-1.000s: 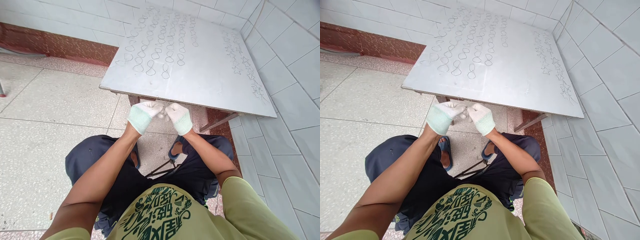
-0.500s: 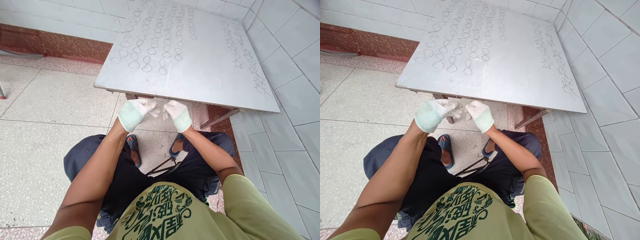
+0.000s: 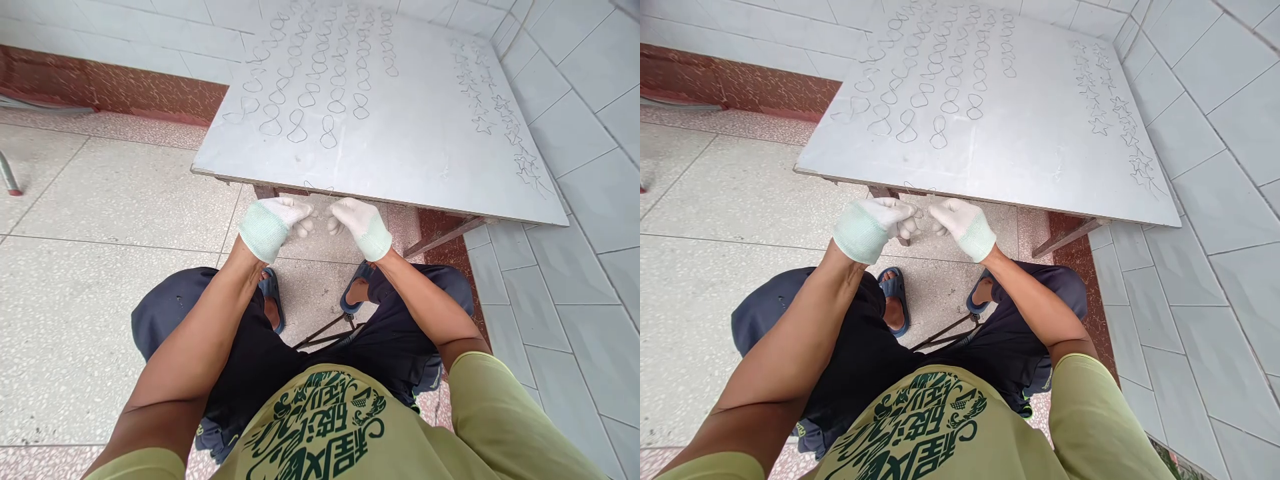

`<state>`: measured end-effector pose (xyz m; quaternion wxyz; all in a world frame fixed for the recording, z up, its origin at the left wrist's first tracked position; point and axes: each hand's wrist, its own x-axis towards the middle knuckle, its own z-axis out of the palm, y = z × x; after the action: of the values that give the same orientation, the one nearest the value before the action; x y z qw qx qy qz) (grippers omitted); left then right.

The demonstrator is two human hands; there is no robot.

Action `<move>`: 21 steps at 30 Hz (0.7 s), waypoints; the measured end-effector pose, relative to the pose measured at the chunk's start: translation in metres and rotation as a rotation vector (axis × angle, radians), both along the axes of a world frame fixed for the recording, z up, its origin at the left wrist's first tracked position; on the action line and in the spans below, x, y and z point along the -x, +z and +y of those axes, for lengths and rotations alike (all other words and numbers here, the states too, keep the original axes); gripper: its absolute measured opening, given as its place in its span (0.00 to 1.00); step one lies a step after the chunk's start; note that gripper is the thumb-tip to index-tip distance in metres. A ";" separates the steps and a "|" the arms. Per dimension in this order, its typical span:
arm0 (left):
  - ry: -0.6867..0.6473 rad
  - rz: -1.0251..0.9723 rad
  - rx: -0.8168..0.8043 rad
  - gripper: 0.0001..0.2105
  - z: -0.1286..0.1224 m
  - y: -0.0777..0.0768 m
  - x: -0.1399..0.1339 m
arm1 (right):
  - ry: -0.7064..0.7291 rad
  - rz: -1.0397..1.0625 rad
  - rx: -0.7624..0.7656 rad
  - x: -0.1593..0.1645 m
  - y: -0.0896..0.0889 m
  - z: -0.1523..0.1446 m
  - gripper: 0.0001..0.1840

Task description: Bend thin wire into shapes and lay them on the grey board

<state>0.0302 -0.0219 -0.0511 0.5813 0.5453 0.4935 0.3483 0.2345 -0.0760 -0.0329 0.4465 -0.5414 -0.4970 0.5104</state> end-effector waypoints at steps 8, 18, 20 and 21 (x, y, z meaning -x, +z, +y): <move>-0.078 0.104 -0.040 0.24 -0.004 0.007 -0.005 | -0.002 0.046 0.042 0.005 -0.013 0.003 0.21; 0.037 -0.003 -0.019 0.21 -0.020 0.010 -0.024 | -0.038 0.211 0.075 0.008 -0.013 -0.004 0.20; 0.063 -0.023 -0.028 0.22 -0.022 0.005 -0.029 | -0.030 0.222 0.092 0.010 -0.013 -0.005 0.20; 0.069 -0.029 -0.040 0.23 -0.023 0.003 -0.030 | -0.024 0.228 0.089 0.010 -0.013 -0.005 0.20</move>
<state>0.0603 -0.0453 -0.0485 0.5652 0.5342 0.4964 0.3857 0.2241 -0.0813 -0.0462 0.4817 -0.5050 -0.4133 0.5850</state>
